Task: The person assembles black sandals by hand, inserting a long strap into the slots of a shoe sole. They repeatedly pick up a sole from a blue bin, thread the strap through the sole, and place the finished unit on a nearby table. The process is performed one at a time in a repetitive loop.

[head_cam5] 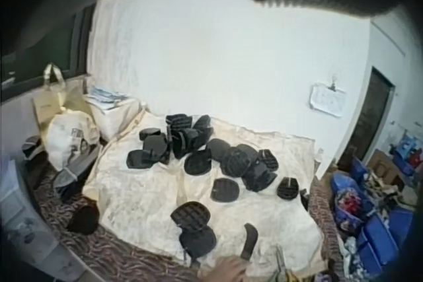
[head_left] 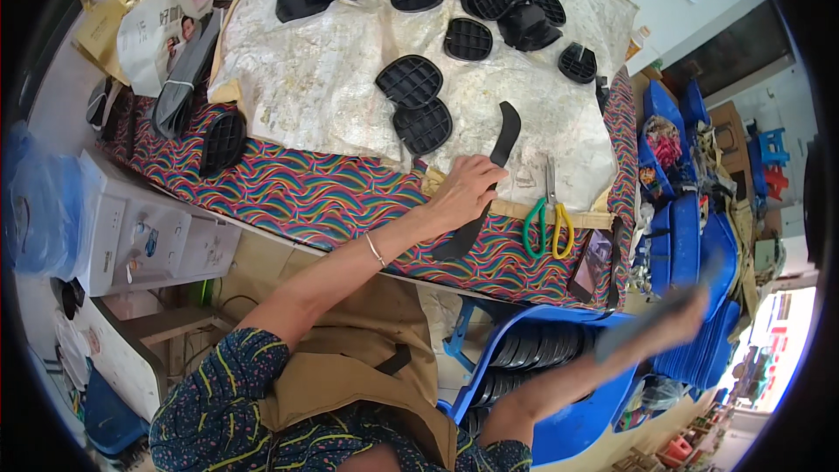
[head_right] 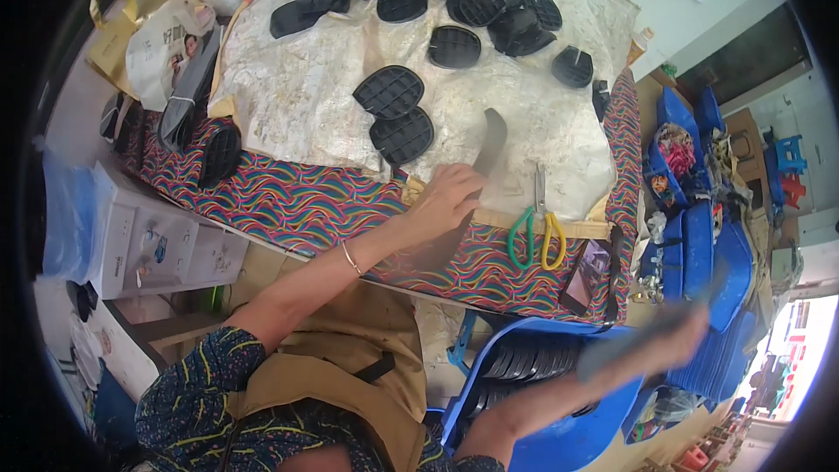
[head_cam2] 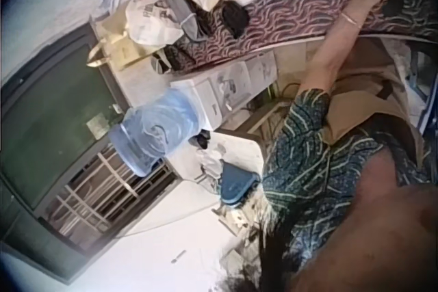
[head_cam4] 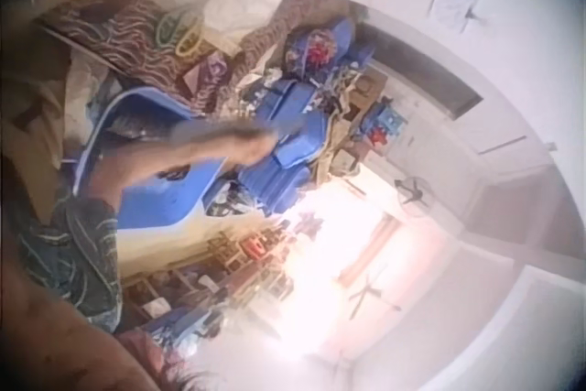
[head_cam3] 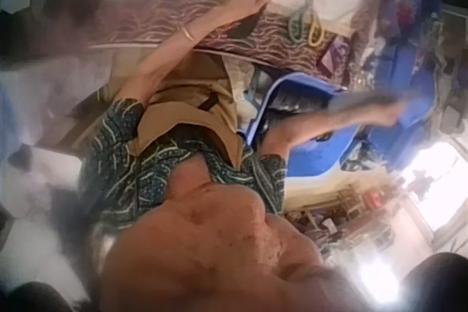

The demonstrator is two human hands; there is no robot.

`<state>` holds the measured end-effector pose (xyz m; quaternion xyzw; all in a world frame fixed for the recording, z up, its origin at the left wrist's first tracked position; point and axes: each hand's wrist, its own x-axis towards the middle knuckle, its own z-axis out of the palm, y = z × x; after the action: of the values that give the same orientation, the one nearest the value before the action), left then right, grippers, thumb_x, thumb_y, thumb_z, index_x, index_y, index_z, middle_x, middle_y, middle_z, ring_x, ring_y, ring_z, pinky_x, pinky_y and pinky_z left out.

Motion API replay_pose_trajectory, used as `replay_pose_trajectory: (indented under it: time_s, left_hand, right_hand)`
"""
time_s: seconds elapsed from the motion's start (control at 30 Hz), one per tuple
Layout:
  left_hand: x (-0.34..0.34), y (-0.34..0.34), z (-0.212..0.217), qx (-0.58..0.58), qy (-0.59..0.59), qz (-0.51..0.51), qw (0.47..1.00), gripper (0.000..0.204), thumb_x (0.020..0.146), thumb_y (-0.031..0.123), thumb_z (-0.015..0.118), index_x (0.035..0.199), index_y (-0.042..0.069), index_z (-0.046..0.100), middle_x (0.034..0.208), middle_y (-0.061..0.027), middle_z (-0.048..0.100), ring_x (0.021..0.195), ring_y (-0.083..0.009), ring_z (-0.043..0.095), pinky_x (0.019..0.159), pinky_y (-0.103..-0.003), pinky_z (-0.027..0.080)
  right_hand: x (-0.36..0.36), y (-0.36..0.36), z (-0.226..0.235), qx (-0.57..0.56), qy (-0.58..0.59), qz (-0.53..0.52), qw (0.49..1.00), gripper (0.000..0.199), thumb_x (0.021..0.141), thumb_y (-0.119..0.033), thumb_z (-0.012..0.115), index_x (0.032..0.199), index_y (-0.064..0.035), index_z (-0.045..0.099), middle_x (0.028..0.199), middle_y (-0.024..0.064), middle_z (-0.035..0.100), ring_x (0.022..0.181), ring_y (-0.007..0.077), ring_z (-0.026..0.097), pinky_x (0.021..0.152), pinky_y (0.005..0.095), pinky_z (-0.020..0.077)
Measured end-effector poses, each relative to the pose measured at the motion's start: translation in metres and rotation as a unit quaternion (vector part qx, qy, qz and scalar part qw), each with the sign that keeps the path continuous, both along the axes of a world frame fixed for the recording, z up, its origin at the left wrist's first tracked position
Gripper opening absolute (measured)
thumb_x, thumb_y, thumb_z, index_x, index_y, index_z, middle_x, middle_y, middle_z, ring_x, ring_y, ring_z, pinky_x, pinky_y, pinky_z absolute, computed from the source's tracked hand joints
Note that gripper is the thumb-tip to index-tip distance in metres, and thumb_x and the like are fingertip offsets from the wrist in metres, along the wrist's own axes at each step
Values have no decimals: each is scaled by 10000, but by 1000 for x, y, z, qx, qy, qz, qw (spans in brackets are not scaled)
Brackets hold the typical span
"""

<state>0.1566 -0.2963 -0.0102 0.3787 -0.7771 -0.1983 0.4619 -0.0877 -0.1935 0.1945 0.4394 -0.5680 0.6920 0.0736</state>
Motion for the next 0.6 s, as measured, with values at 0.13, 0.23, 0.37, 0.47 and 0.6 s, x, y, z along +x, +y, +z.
replay_pose_trajectory:
  time_s: [0.13, 0.23, 0.37, 0.47, 0.6]
  left_hand:
    - [-4, -4, -3, -24, 67, -6, 997, 189, 762, 66, 689, 949, 45, 668, 986, -69, 606, 1054, -274, 518, 901, -414, 381]
    - [-4, 7, 10, -65, 117, 15, 991, 131, 753, 48, 681, 883, 38, 674, 910, -80, 604, 990, -288, 538, 883, -428, 396]
    - [14, 71, 80, 324, 210, -162, 908, 229, 911, 148, 639, 1087, 9, 683, 1022, -49, 665, 969, -118, 587, 821, -281, 458]
    - [27, 107, 94, 416, 265, -210, 844, 352, 960, 200, 607, 1240, -12, 609, 1128, -44, 654, 1021, -68, 555, 827, -223, 468]
    - [32, 131, 94, 406, 355, -175, 824, 416, 957, 170, 604, 1324, -11, 529, 1108, -35, 661, 958, -98, 620, 838, -255, 501]
  right_hand:
    - [-62, 118, 18, 98, 209, -282, 931, 434, 895, -310, 676, 1240, -48, 645, 1051, 227, 673, 861, 333, 633, 754, 318, 479]
    - [-6, 117, -20, 100, 54, -215, 970, 270, 966, -187, 498, 907, 21, 661, 822, 90, 603, 756, 191, 548, 728, 325, 474]
    - [83, 98, -71, 214, 122, -135, 960, 156, 944, -80, 593, 1002, 47, 662, 830, 82, 670, 729, 133, 576, 680, 298, 495]
    - [120, 81, -89, 213, 166, 50, 961, 104, 913, -25, 613, 980, 42, 657, 806, 106, 666, 689, 149, 584, 650, 294, 492]
    - [162, 74, -95, 223, 104, 174, 953, 68, 912, -23, 614, 919, 38, 643, 746, 70, 621, 657, 112, 555, 619, 251, 455]
